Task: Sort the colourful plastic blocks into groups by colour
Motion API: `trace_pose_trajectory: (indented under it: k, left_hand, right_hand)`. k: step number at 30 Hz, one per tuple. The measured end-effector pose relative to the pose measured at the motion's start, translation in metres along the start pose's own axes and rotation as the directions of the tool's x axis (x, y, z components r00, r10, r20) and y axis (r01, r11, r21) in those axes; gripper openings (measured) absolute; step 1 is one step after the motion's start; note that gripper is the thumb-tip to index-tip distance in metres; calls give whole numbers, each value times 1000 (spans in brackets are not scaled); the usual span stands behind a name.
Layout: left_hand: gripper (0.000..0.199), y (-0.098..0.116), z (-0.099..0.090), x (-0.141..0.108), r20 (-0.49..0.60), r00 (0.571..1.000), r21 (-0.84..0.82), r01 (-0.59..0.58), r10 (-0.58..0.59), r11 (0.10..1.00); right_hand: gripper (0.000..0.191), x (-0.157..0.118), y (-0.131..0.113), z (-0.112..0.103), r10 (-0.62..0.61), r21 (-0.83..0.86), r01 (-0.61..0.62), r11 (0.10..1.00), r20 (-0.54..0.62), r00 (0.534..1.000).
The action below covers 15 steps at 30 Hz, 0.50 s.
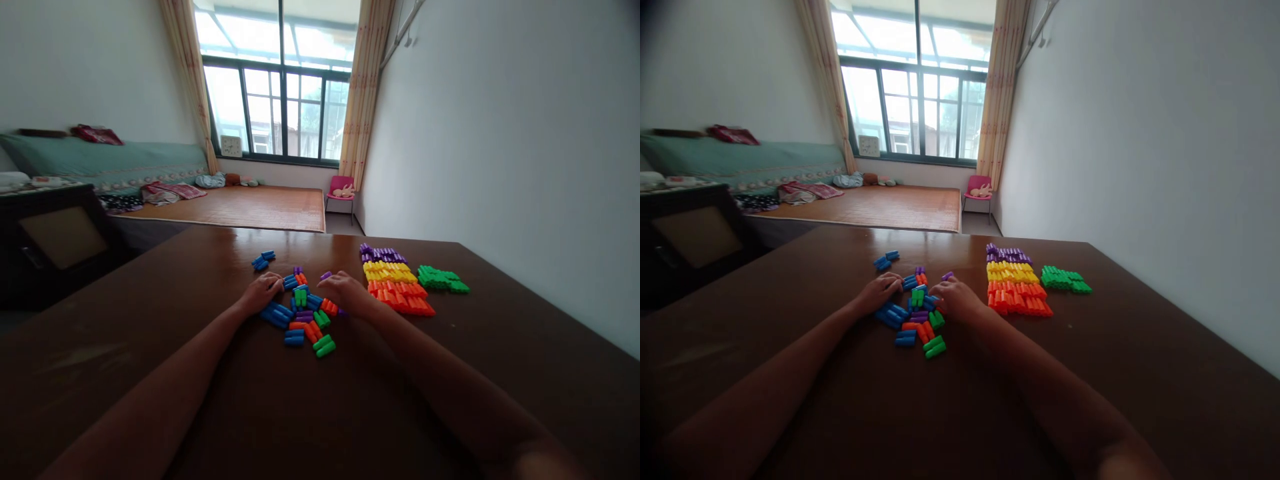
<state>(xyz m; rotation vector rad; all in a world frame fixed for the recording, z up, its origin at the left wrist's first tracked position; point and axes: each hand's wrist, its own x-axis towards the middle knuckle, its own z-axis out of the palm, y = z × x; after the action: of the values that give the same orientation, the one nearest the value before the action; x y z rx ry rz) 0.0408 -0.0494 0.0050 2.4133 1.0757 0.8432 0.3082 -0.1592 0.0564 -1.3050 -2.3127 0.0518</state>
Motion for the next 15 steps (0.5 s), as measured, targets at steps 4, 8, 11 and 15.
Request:
trace_pose_trajectory:
  k: [4, 8, 11, 15]
  left_hand:
    - [44, -4, 2, 0, -9, 1000, 13, -7, 7, 1000]
    - [44, -4, 2, 0, 2, 1000, 17, -7, 7, 1000]
    - [44, -3, 1, 1, 0, 1000, 15, -1, 1, 1000]
    - [45, -6, 1, 2, 9, 1000, 19, -2, 2, 1000]
  right_hand:
    - [15, -2, -30, 16, 76, -153, -59, 986, 104, 992]
    - [22, -9, -27, 9, 232, -149, -207, 967, 174, 957]
    - [23, -15, -25, 14, 158, -80, -143, 986, 229, 960]
    - [28, -16, -25, 18, 40, -35, -33, 999, 206, 978]
